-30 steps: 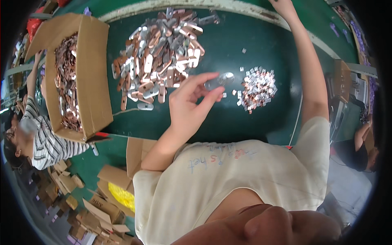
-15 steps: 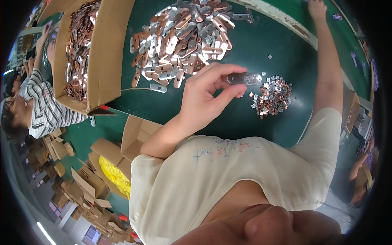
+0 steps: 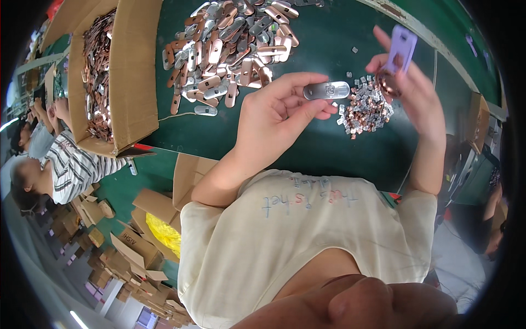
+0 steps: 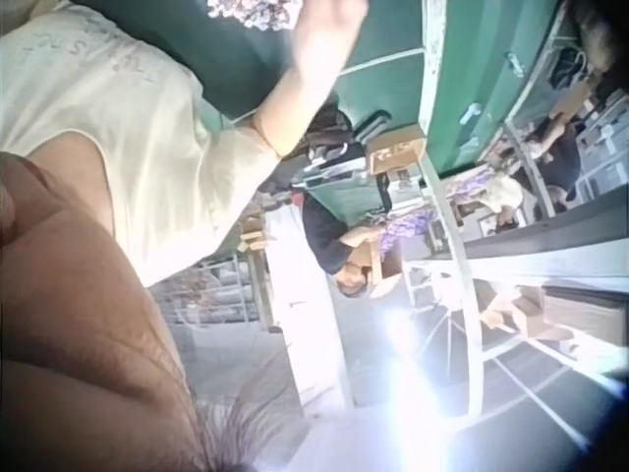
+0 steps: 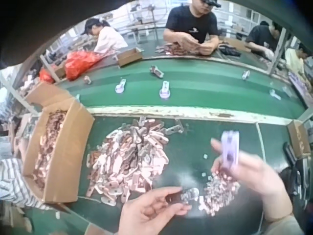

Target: The person assembles handheld devices by attaching small components to metal plates and fitting the plates into plastic casings by hand.

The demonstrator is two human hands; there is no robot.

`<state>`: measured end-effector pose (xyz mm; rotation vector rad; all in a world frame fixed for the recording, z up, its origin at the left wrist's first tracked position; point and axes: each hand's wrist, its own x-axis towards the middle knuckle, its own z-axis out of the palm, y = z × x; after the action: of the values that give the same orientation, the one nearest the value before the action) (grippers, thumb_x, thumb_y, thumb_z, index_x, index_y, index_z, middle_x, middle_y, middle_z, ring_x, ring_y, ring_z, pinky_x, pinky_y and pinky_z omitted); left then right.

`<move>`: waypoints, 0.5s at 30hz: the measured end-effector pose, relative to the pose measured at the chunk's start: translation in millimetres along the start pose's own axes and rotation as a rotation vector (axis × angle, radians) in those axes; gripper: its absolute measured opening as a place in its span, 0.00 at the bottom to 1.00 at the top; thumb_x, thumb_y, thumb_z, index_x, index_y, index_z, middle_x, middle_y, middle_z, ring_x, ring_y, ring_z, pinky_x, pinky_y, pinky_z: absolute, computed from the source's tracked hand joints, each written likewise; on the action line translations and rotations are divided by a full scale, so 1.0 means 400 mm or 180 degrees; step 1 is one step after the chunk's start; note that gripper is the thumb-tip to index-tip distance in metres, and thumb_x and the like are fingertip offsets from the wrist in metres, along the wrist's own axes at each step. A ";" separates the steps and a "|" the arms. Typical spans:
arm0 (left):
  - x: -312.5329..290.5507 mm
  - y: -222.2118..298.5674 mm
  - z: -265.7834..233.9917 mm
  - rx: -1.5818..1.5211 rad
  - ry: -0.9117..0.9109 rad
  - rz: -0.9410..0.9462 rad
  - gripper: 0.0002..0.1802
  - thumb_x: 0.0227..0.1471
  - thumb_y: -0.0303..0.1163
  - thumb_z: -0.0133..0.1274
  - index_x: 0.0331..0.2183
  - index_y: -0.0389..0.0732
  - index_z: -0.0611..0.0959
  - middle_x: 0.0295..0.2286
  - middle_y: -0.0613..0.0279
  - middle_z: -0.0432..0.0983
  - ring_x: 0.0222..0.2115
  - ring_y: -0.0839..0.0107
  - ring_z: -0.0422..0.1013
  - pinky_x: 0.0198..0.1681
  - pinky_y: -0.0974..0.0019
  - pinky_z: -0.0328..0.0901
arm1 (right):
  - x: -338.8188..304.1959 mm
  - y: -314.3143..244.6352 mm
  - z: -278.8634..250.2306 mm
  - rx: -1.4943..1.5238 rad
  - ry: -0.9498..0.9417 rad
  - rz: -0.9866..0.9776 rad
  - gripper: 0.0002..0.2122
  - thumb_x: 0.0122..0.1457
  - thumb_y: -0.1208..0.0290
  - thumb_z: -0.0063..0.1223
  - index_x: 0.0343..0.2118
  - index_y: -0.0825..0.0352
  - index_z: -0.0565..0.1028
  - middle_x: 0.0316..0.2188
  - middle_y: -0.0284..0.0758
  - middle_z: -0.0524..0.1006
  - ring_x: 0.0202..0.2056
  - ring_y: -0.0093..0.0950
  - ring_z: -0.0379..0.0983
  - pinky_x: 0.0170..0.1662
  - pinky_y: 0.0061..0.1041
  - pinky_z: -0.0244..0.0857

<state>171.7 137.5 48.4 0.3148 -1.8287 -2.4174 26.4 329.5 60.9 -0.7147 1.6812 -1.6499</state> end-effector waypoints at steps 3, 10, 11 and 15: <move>-0.013 0.016 0.009 -0.0062 -0.0047 -0.0089 0.17 0.47 0.15 0.49 0.42 0.26 0.71 0.30 0.50 0.75 0.31 0.65 0.75 0.37 0.70 0.70 | -0.041 -0.040 0.048 -0.2037 0.0108 -0.1125 0.20 0.50 0.66 0.52 0.44 0.72 0.71 0.31 0.38 0.72 0.29 0.27 0.67 0.32 0.23 0.62; -0.039 0.020 0.011 -0.0207 -0.0232 -0.0228 0.18 0.46 0.13 0.46 0.43 0.29 0.71 0.35 0.53 0.72 0.33 0.71 0.74 0.37 0.75 0.69 | -0.059 -0.060 0.120 -0.3366 -0.0013 -0.1579 0.22 0.35 0.69 0.62 0.37 0.72 0.75 0.28 0.36 0.64 0.28 0.29 0.65 0.28 0.23 0.61; -0.040 0.020 0.011 -0.0211 -0.0221 -0.0229 0.18 0.46 0.13 0.46 0.43 0.29 0.71 0.35 0.53 0.72 0.33 0.71 0.74 0.37 0.75 0.69 | -0.053 -0.054 0.119 -0.3280 0.0032 -0.2051 0.22 0.34 0.69 0.62 0.36 0.72 0.75 0.29 0.37 0.65 0.28 0.31 0.65 0.28 0.23 0.62; -0.043 0.023 0.015 -0.0397 -0.0372 -0.0280 0.19 0.45 0.12 0.45 0.43 0.28 0.71 0.35 0.53 0.73 0.34 0.70 0.74 0.38 0.73 0.68 | -0.042 -0.043 0.126 -0.3257 0.0173 -0.2815 0.22 0.29 0.69 0.65 0.32 0.73 0.76 0.28 0.37 0.66 0.29 0.34 0.66 0.28 0.26 0.64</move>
<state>186.6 144.0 60.6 0.2538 -1.7318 -2.6485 74.7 309.7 80.5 -2.1461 2.4187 -1.1481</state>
